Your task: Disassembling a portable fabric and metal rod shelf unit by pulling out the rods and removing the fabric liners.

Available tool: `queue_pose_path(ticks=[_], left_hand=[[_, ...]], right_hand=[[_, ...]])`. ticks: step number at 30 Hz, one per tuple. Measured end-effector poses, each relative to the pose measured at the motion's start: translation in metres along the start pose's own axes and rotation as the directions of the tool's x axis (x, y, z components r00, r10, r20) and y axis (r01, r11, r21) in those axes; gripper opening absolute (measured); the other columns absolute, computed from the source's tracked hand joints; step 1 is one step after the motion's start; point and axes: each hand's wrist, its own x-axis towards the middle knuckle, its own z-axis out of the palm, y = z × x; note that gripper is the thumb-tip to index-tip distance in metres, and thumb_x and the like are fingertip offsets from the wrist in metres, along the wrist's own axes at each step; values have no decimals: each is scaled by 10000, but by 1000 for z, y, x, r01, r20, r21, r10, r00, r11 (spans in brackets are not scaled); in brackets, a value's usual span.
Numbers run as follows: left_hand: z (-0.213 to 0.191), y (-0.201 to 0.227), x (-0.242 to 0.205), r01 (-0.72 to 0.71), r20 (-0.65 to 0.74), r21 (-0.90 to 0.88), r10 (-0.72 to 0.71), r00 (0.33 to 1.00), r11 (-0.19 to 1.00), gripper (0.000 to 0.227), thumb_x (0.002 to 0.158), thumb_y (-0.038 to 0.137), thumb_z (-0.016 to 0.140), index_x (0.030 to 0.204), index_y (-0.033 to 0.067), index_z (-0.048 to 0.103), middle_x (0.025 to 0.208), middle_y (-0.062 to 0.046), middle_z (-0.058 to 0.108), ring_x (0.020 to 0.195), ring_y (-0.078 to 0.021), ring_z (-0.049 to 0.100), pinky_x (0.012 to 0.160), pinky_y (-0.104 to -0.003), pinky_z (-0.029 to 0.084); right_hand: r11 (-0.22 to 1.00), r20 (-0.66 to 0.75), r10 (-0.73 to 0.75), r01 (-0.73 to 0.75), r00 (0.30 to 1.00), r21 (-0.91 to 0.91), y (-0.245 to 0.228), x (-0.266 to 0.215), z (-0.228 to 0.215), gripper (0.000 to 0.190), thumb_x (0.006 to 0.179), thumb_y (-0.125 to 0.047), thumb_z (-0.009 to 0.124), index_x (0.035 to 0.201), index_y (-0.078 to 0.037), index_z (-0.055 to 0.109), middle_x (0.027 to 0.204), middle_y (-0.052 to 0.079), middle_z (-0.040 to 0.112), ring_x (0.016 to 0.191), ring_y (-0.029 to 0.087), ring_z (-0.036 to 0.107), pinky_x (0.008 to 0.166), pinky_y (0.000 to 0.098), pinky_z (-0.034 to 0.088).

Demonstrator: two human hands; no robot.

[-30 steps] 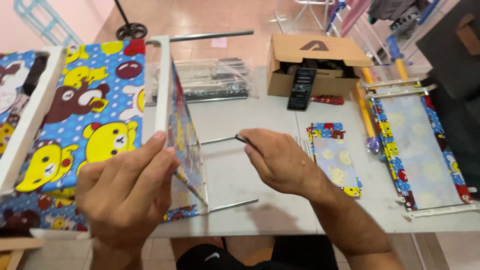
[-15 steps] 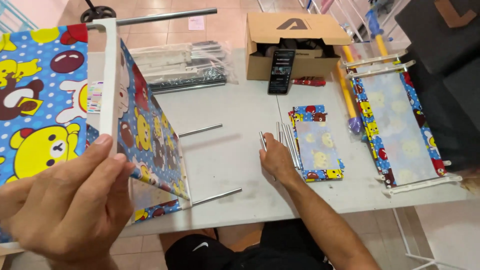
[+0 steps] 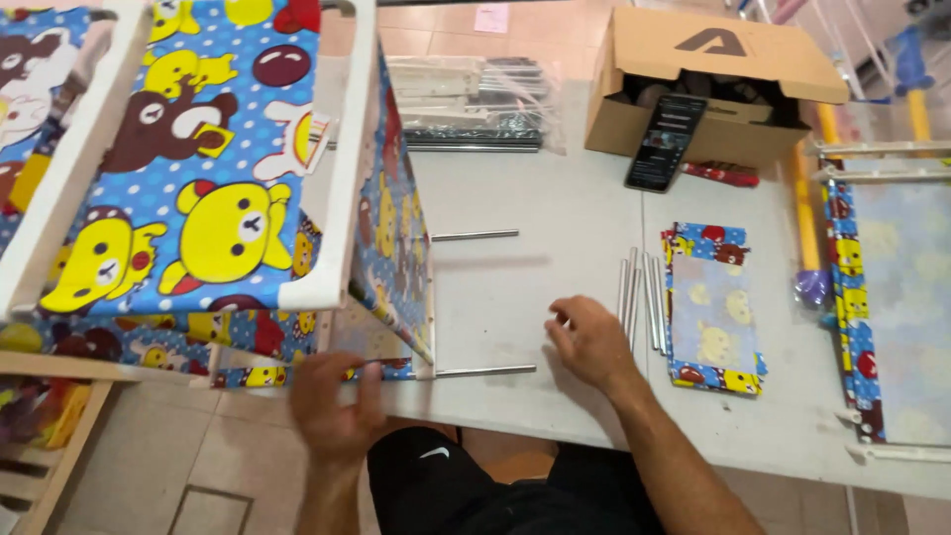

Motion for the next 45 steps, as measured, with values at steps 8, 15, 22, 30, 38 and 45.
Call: queue_pose_path(ticks=[8, 15, 22, 30, 38, 45], left_hand=[[70, -10, -73, 109, 464, 194, -189, 866, 975, 322, 906, 347, 754, 992, 46, 679, 888, -141, 688, 896, -350, 692, 801, -492, 496], [64, -4, -51, -44, 343, 248, -45, 938, 968, 397, 1050, 421, 519, 810, 116, 604, 705, -66, 554, 703, -286, 629, 692, -437, 466], [22, 8, -4, -305, 526, 161, 180, 831, 939, 633, 927, 447, 649, 1343, -25, 582, 876, -143, 637, 893, -307, 655, 748, -405, 468], [30, 8, 2, -280, 467, 191, 163, 869, 941, 545, 1053, 475, 412, 1274, 31, 636, 746, -64, 584, 728, -251, 609, 646, -365, 429], [28, 9, -6, -281, 456, 197, 166, 874, 939, 573, 1063, 501, 370, 1270, 47, 651, 733, -48, 576, 716, -228, 598, 636, -354, 421], [12, 13, 13, -265, 531, 239, 102, 841, 934, 549, 981, 492, 625, 1261, 22, 654, 746, -33, 619, 694, -227, 562, 610, -378, 388]], right_hand=[[843, 400, -408, 507, 820, -179, -49, -14, 97, 194, 909, -321, 696, 1010, -157, 696, 932, 43, 653, 914, 234, 660, 812, 358, 520], [823, 267, -492, 542, 829, -169, -99, -17, 67, 139, 981, -286, 584, 940, -171, 651, 716, 19, 584, 644, 227, 658, 555, 335, 532], [805, 206, -545, 576, 813, -141, -132, -11, 13, 340, 1043, -388, 522, 819, -162, 638, 619, 1, 577, 570, 195, 641, 516, 292, 534], [871, 255, -452, 484, 855, -78, -137, -6, 4, 343, 1026, -423, 537, 823, -179, 666, 633, 14, 635, 598, 228, 699, 544, 327, 567], [844, 203, -490, 520, 848, -133, -131, -17, 17, 455, 1041, -519, 492, 786, -168, 628, 619, 45, 638, 592, 241, 712, 539, 353, 572], [914, 489, -291, 390, 822, -111, -114, -5, -12, 500, 1034, -557, 387, 855, -134, 584, 798, 32, 666, 688, 294, 638, 580, 465, 490]])
